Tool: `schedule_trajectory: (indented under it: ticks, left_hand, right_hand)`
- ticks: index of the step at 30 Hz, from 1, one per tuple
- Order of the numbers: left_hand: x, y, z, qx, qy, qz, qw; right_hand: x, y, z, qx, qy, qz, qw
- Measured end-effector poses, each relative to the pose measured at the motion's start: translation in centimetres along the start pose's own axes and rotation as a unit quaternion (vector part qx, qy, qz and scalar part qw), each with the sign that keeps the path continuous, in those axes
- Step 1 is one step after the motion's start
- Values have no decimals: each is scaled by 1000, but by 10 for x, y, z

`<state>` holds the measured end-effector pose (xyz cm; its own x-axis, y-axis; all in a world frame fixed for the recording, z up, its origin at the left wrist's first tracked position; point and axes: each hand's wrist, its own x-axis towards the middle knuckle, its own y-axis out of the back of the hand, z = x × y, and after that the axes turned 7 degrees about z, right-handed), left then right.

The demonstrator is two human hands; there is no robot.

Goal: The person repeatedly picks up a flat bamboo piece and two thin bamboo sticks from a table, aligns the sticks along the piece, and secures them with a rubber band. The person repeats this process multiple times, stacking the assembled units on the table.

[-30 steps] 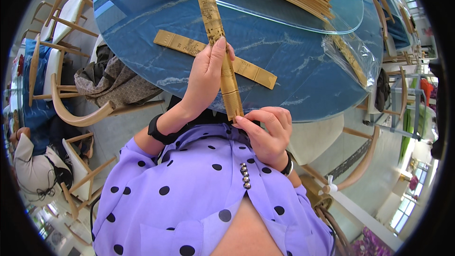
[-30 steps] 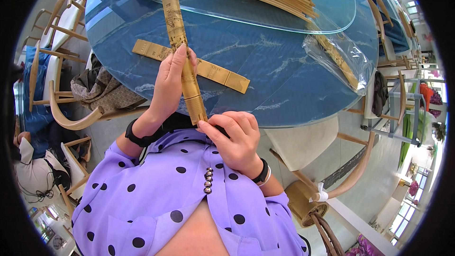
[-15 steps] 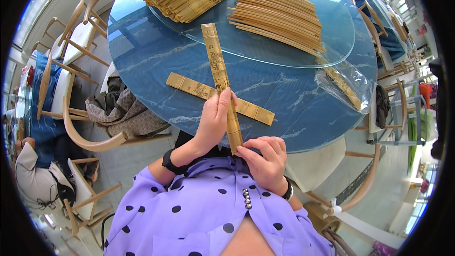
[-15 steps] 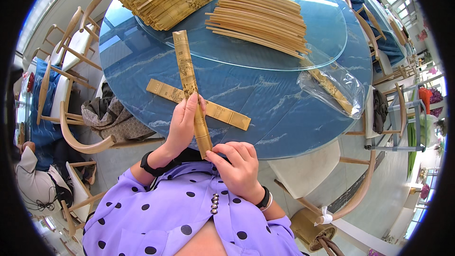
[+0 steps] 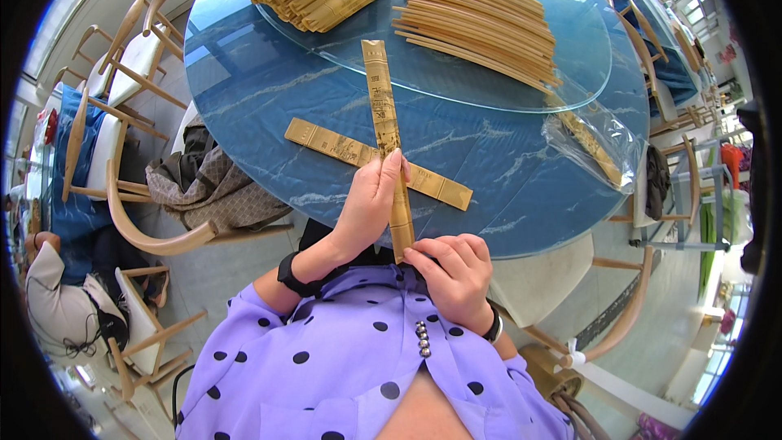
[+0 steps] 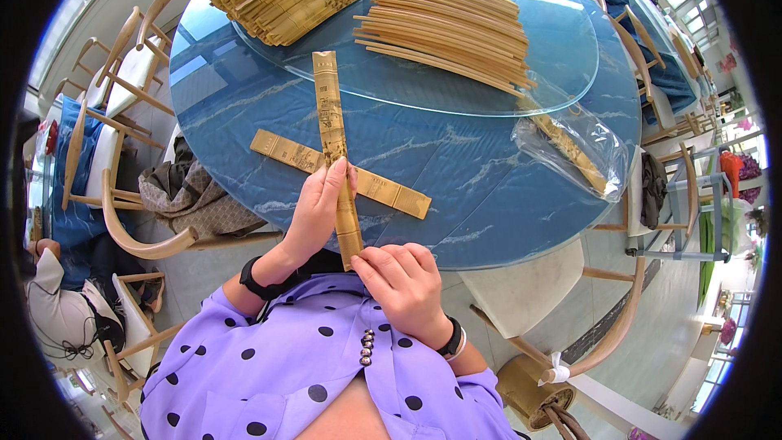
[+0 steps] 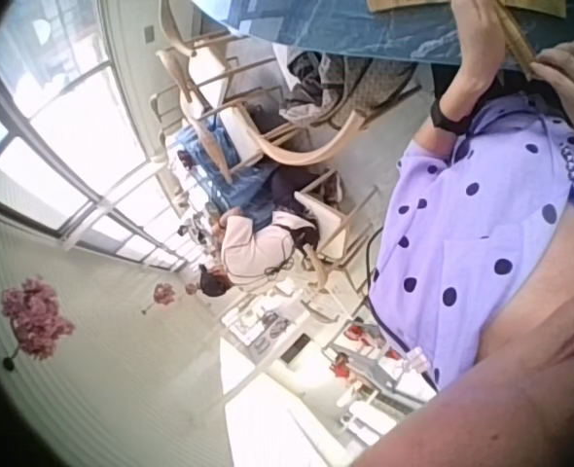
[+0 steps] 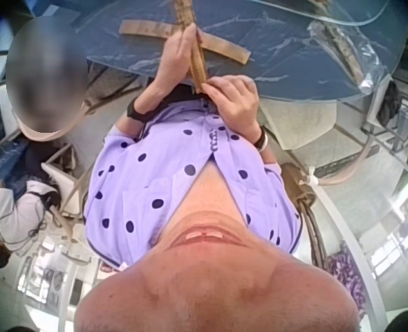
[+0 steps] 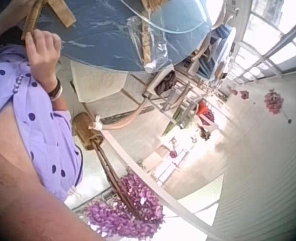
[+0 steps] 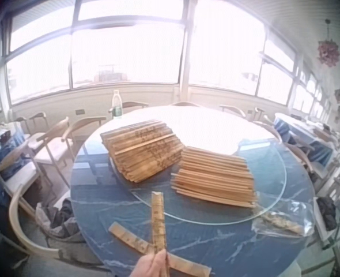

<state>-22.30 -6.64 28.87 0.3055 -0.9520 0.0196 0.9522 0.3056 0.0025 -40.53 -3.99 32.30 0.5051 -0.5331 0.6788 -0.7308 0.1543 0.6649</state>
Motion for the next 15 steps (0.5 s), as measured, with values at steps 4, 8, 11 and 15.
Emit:
schedule_trajectory:
  ticks: [4, 8, 11, 15]
  left_hand:
    - [-1, -1, 3, 6, 11, -5, 1000]
    - [0, 0, 0, -6, 32, -15, 999]
    - [5, 2, -6, -59, 50, -12, 997]
    - [7, 4, -9, -78, 69, -14, 994]
  right_hand:
    - [3, 1, -3, -14, 8, -5, 1000]
    - [2, 0, -3, -19, 14, 11, 1000]
    - [0, -2, 6, 36, -15, 8, 999]
    - [5, 1, 8, 45, -15, -9, 999]
